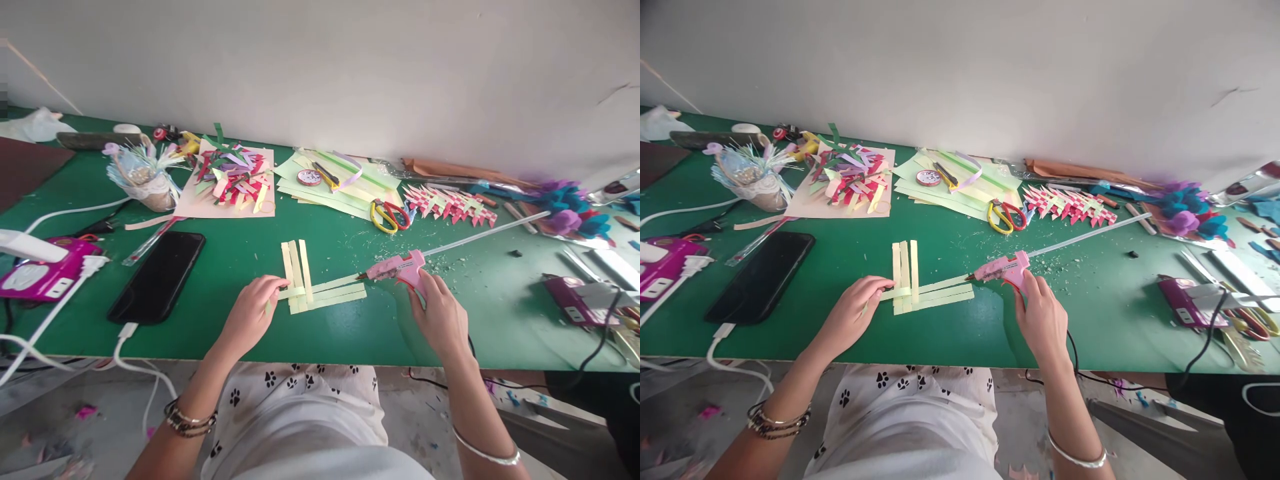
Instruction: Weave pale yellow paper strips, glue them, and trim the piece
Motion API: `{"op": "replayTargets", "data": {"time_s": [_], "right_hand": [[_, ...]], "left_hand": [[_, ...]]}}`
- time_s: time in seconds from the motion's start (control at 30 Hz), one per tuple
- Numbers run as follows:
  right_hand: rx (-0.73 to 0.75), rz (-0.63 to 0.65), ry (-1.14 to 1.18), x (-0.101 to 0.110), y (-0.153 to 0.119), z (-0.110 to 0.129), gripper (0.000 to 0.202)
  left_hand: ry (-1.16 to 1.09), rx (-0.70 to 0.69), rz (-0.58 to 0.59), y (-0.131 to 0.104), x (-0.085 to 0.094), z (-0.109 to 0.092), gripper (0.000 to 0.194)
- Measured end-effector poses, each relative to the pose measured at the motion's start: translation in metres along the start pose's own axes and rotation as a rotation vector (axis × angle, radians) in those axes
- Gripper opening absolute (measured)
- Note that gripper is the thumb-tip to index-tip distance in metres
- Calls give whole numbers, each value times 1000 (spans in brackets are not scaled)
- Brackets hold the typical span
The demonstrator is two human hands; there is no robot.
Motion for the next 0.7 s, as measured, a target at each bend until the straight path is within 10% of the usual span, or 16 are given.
{"op": "replayTargets", "data": {"time_s": [0.5, 0.7], "right_hand": [[-120, -82, 167, -11, 24, -19, 43], [-125, 122, 112, -20, 63, -19, 30]], "left_hand": [[0, -8, 4, 0, -1, 1, 32], [89, 27, -38, -3, 3, -4, 34]]}}
Point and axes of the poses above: each hand's wrist, its own y-axis towards the middle knuckle, its own x-axis out of the back of the hand, z = x × y, the point moved 3 cm from there along y, towards the middle knuckle, and after that the axes turned 5 degrees about y, right-handed, at the moved point
